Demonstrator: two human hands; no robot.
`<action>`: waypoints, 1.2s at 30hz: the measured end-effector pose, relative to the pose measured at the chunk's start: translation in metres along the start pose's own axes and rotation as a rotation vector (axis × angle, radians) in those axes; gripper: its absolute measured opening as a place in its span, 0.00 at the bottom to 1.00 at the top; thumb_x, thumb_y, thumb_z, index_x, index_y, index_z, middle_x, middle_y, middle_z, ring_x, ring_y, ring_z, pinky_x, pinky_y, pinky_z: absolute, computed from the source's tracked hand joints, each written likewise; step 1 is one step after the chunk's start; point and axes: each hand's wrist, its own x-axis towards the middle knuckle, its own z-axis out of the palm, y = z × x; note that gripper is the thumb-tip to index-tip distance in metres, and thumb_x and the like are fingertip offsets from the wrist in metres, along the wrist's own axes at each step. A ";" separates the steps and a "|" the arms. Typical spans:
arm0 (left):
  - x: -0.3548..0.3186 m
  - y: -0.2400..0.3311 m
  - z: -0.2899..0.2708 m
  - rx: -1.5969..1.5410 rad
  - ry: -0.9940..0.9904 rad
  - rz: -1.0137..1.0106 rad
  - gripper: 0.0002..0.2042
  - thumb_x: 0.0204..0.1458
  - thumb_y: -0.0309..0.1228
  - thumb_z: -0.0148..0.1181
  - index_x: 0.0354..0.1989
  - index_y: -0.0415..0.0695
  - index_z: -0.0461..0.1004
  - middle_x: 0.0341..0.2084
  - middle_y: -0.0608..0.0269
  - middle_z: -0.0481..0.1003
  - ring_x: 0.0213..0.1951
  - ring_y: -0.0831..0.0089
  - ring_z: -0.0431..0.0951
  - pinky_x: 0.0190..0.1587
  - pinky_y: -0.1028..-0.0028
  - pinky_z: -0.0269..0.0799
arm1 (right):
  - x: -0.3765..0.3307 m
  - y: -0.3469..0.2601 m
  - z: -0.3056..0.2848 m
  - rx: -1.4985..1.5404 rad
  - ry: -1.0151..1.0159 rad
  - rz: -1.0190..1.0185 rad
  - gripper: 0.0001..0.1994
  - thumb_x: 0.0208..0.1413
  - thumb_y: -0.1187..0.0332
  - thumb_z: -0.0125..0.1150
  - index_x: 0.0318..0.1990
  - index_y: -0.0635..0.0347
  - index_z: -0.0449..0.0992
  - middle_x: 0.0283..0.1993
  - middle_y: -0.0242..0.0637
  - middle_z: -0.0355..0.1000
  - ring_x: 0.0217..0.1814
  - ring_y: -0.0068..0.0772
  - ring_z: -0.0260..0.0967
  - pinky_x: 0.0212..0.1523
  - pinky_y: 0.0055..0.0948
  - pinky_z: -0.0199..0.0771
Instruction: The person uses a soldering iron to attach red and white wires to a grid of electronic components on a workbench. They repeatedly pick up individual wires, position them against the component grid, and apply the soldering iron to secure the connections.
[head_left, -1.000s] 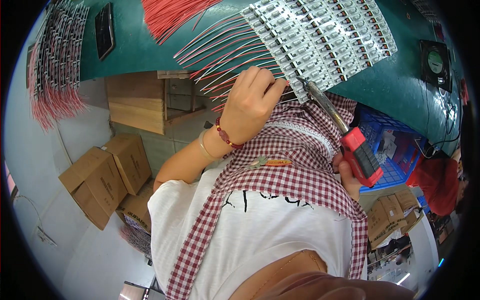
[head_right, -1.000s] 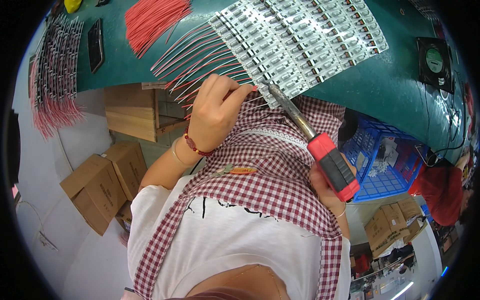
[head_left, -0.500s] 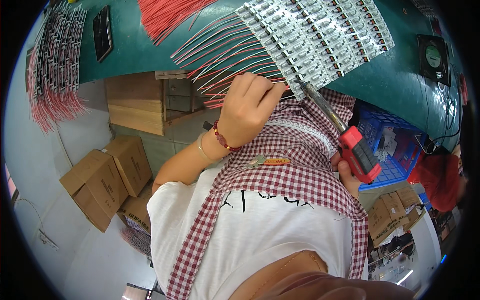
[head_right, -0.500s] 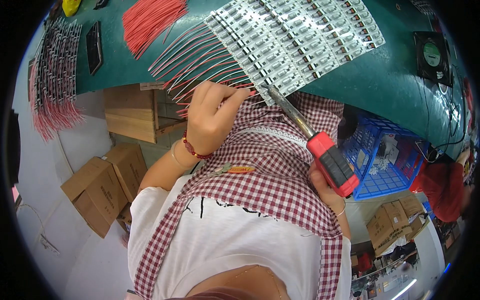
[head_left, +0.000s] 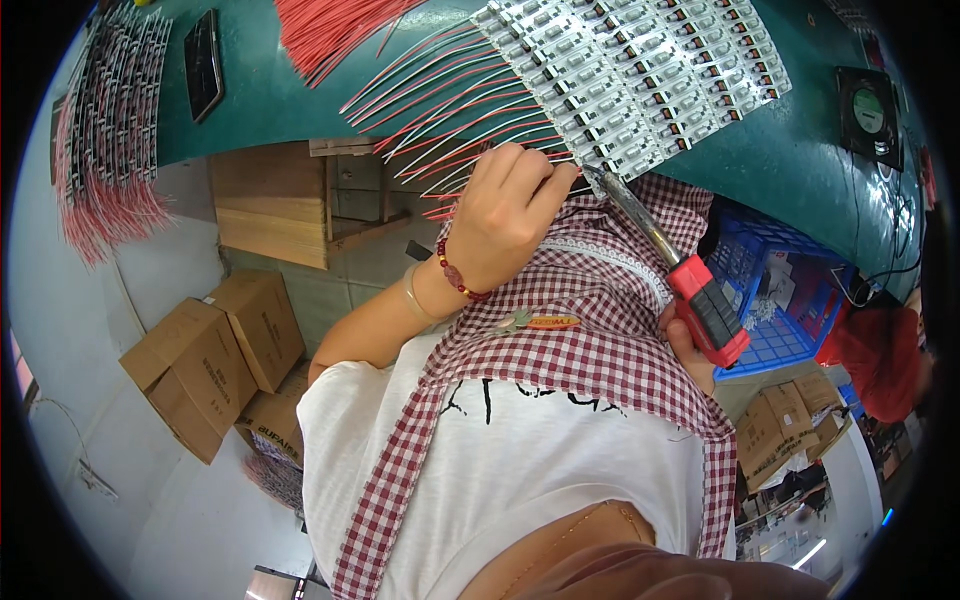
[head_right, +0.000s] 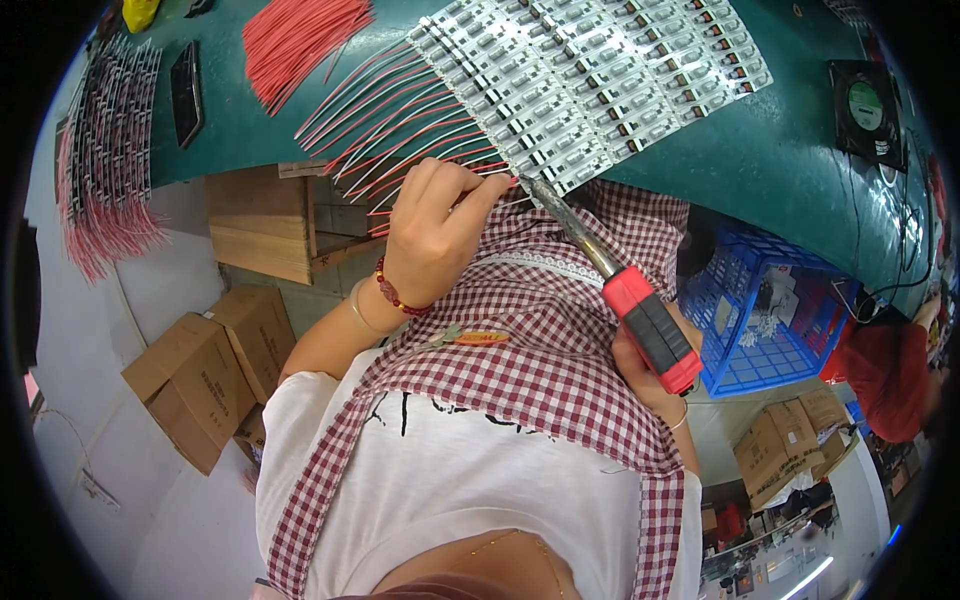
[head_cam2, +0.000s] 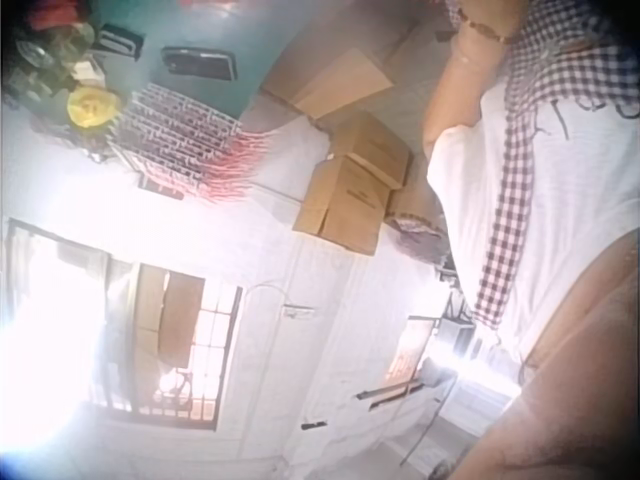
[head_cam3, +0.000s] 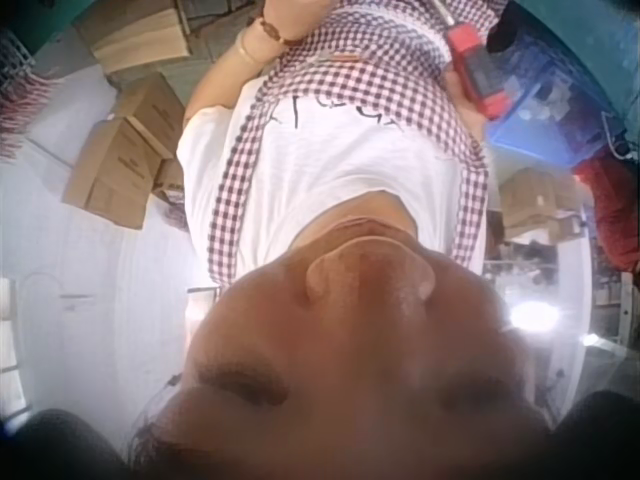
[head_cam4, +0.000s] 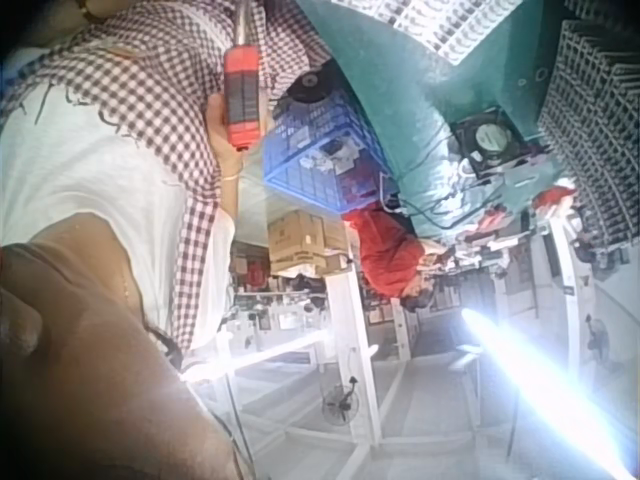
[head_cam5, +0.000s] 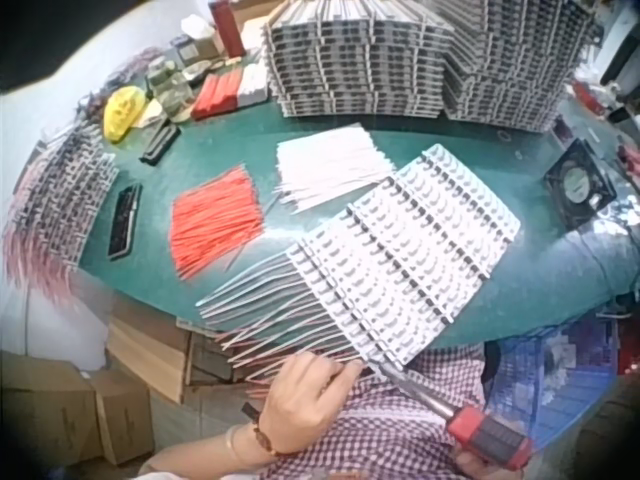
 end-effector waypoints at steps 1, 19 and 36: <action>0.000 0.000 0.000 -0.002 -0.002 0.001 0.14 0.38 0.19 0.61 0.37 0.38 0.79 0.26 0.63 0.68 0.30 0.67 0.69 0.33 0.69 0.65 | 0.000 -0.001 0.000 0.009 -0.001 -0.008 0.05 0.44 0.77 0.66 0.30 0.61 0.77 0.25 0.40 0.69 0.23 0.40 0.68 0.23 0.32 0.65; 0.000 0.005 -0.007 -0.018 0.105 0.079 0.17 0.34 0.19 0.62 0.38 0.39 0.81 0.25 0.65 0.70 0.28 0.68 0.68 0.30 0.71 0.63 | -0.020 0.011 -0.011 0.274 -0.035 0.120 0.10 0.51 0.65 0.67 0.36 0.63 0.79 0.30 0.39 0.74 0.29 0.38 0.73 0.30 0.32 0.70; -0.004 0.009 0.008 -0.033 0.052 0.019 0.14 0.36 0.18 0.62 0.35 0.40 0.81 0.23 0.65 0.68 0.27 0.69 0.68 0.29 0.72 0.63 | -0.028 0.024 0.005 -0.031 0.083 -0.050 0.06 0.45 0.71 0.67 0.32 0.58 0.78 0.27 0.37 0.71 0.23 0.40 0.68 0.23 0.33 0.64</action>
